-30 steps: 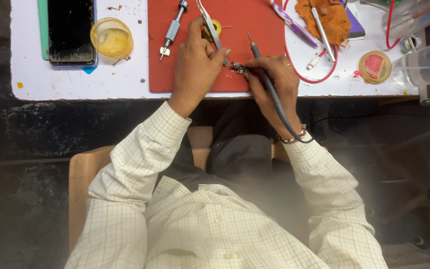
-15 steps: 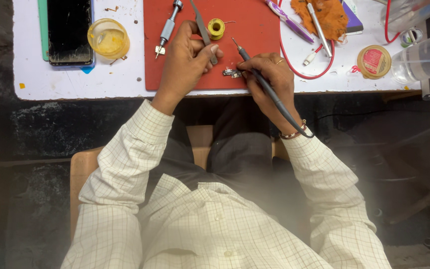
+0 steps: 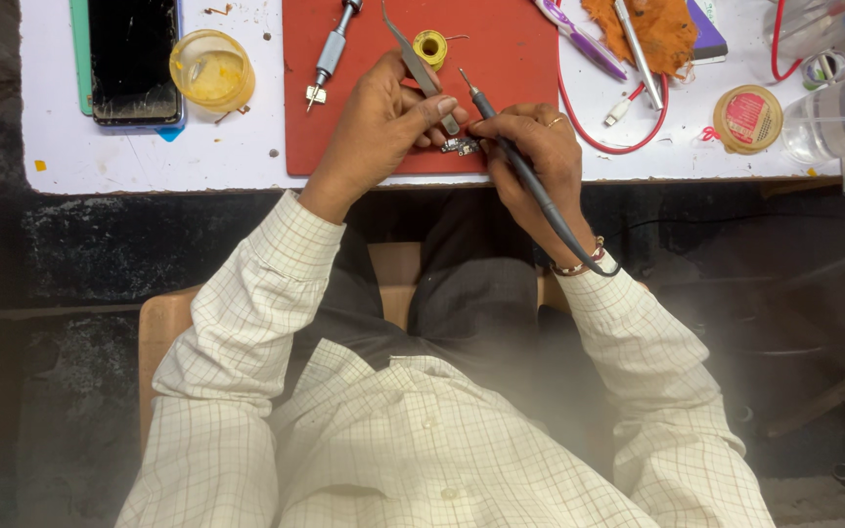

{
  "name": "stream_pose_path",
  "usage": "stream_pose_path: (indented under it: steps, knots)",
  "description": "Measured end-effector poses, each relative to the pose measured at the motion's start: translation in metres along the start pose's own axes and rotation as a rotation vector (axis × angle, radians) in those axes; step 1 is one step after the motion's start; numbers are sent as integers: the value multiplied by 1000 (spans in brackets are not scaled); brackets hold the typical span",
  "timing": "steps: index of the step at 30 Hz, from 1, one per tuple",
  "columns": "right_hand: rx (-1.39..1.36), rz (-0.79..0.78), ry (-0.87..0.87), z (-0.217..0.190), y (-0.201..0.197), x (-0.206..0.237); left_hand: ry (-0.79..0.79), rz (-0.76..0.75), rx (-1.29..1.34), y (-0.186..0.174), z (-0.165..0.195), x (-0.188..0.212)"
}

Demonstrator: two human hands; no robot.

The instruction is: The person sits at a repair workbench and solders a small phone component held with tweezers on a red mat, using a soldering iron in the right hand and solder wire. They reposition the part, apply solder at several points, briefly reach aside, and continue soldering the component on the mat.

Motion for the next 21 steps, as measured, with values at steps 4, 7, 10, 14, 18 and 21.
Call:
stream_pose_path:
  steps: [4,7,10,14,18,21]
  knots:
    - [37,39,-58,-3,-2,-1,-13,-3,32,-2,2,2]
    - [32,43,-57,-4,-2,-1,-13,-5,16,-2,5,4]
    - [-24,30,-24,-3,-3,0,2,-1,-16,1,7,4]
    - [-135,13,34,1,-6,2,5,18,-78,3,8,4]
    - [-356,-3,144,8,-6,6,8,38,-106,5,7,4]
    - [-476,-28,178,12,-6,8,16,88,-215,6,6,3]
Point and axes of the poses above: each hand's wrist, its own x-axis away from the middle knuckle, its own y-axis out of the palm, z = x × y, the point moved 4 cm from there along -x, towards the middle knuckle, and after that the axes turned 11 degrees about x, right-handed, at the moved point
